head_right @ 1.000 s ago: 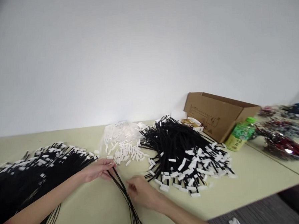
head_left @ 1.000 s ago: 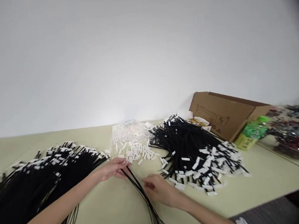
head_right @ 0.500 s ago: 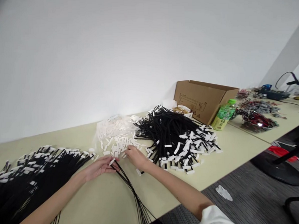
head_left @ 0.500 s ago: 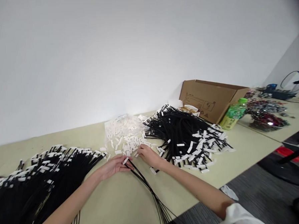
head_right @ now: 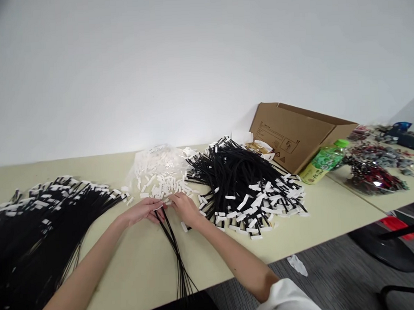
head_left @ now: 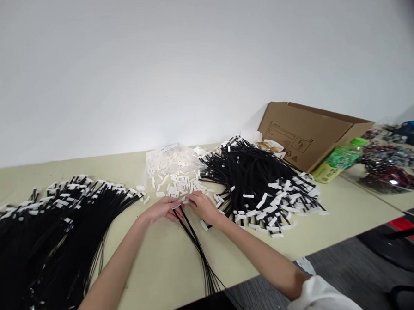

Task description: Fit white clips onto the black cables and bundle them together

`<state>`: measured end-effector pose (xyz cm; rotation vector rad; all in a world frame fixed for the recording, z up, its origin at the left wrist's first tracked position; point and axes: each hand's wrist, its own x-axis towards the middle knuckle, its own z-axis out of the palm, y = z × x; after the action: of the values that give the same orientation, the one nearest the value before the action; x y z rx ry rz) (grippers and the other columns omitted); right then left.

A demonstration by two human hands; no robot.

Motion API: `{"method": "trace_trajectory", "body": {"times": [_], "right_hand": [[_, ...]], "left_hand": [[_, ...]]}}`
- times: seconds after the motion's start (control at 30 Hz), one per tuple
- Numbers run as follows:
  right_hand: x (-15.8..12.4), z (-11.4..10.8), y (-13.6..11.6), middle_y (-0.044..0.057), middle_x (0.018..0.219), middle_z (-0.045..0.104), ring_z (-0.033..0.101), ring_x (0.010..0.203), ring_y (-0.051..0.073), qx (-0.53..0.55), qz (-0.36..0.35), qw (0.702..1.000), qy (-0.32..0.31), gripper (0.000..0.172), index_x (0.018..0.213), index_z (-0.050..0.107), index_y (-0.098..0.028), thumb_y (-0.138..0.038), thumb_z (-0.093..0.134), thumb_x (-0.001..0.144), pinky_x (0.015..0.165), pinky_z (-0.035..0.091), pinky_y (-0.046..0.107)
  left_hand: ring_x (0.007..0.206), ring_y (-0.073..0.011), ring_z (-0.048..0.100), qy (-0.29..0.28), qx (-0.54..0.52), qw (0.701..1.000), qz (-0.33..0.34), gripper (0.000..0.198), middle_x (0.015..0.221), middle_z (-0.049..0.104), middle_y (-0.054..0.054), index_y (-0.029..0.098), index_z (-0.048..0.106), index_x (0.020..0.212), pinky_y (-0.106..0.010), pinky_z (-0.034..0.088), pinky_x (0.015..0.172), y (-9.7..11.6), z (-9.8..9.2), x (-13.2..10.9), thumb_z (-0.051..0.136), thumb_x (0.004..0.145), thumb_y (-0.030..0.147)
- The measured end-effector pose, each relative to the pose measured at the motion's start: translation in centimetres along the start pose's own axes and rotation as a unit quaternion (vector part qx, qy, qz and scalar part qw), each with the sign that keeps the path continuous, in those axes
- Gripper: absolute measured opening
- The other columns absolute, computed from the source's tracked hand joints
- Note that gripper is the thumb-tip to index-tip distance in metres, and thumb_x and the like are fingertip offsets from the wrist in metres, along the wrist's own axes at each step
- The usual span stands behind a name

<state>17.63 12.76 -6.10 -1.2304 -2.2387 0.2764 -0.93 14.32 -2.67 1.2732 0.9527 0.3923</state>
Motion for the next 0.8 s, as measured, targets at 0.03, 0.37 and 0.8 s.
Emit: {"method": "trace_trajectory", "body": {"times": [0.03, 0.37, 0.8], "right_hand": [[-0.12, 0.01, -0.01, 0.006, 0.091, 0.060, 0.054, 0.089, 0.017, 0.002, 0.000, 1.000, 0.005, 0.021, 0.099, 0.058, -0.017, -0.009, 0.048, 0.082, 0.079, 0.043, 0.028], [-0.52, -0.38, 0.17, 0.007, 0.098, 0.058, 0.055, 0.091, 0.015, 0.080, -0.065, 0.992, 0.072, 0.024, 0.104, 0.056, -0.018, -0.011, 0.040, 0.086, 0.081, 0.046, 0.027], [-0.49, -0.84, 0.05, 0.006, 0.097, 0.060, 0.056, 0.091, 0.014, 0.176, -0.102, 0.974, 0.102, 0.026, 0.105, 0.057, -0.021, -0.015, 0.038, 0.089, 0.081, 0.047, 0.029]], "left_hand": [[0.068, -0.0213, 0.065, 0.008, 0.007, 1.000, 0.011, 0.039, 0.068, 0.067, -0.006, 0.014, 0.059, 0.081, -0.031, 0.050, 0.063, -0.07, 0.07, 0.05, 0.056, 0.071, 0.052], [0.068, -0.0198, 0.062, 0.018, -0.023, 0.998, 0.053, 0.034, 0.070, 0.064, -0.004, 0.016, 0.052, 0.081, -0.033, 0.048, 0.065, -0.21, 0.30, -0.78, 0.053, 0.075, 0.050], [0.062, -0.0164, 0.058, -0.002, -0.027, 0.997, 0.067, 0.029, 0.070, 0.058, -0.001, 0.016, 0.053, 0.078, -0.026, 0.042, 0.053, -0.22, 0.90, -0.71, 0.055, 0.075, 0.045]]}}
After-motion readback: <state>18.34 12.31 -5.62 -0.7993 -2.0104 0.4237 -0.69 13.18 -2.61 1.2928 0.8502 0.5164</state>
